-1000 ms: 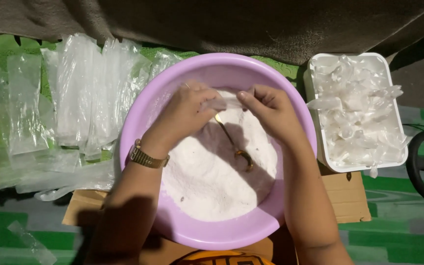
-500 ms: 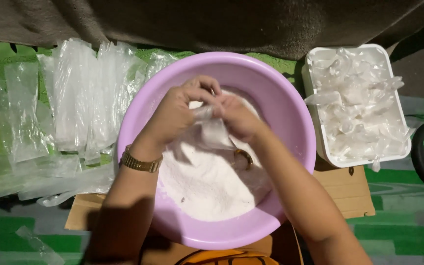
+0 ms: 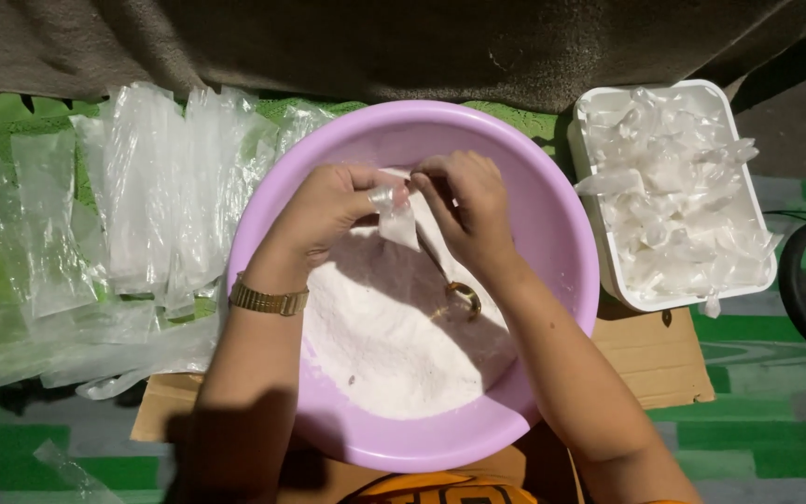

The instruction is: Scooping powdered food from a large bowl into individual small plastic bags using a spoon.

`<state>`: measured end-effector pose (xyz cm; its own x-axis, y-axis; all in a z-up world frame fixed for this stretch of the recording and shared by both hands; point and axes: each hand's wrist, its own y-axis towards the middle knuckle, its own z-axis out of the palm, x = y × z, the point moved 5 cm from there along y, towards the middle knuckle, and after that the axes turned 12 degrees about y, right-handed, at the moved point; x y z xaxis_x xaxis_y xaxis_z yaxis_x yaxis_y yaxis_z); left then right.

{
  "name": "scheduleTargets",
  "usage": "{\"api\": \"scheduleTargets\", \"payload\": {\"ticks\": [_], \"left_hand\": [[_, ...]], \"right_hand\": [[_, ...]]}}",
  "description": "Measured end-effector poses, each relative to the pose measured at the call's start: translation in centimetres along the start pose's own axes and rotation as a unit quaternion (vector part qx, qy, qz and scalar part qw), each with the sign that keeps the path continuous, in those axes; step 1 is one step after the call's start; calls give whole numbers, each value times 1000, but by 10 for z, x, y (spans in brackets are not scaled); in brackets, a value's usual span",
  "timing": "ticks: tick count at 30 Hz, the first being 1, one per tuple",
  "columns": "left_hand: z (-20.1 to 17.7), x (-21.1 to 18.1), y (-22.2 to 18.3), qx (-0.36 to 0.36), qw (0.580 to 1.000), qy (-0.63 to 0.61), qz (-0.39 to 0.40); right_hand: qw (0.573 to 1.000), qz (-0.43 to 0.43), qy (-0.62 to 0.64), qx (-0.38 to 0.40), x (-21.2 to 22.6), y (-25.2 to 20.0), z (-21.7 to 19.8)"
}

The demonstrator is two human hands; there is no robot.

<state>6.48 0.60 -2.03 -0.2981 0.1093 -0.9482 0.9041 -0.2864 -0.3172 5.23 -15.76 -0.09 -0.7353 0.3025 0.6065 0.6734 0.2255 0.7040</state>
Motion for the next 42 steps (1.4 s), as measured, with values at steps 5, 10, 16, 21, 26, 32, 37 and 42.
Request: {"api": "scheduleTargets", "payload": {"ticks": [5,10,16,21,26,32,37,42], "left_hand": [[7,15,9,-35,999,-33,0],[21,23,13,-81,991,-100,-16],[34,16,14,-91,991,-99,-16],[30,3,12,-137,985,34,93],[17,-12,5,-148,945,205,208],[16,-16,-5,-84,981,81,157],[17,-10,-2,-104,979,42,168],[12,-13,-1,-176,933,236,209]], "right_hand": [[1000,-3,-23,-3,12,-1,1],[988,-42,-146,-8,22,-2,7],[970,-36,-228,-75,28,-6,5],[983,146,-55,-94,7,-6,-7],[964,238,52,-108,-19,-3,-19],[961,257,55,-89,-28,-6,-12],[977,200,15,-70,-17,-3,-11],[948,289,107,-81,-31,-9,-7]]}}
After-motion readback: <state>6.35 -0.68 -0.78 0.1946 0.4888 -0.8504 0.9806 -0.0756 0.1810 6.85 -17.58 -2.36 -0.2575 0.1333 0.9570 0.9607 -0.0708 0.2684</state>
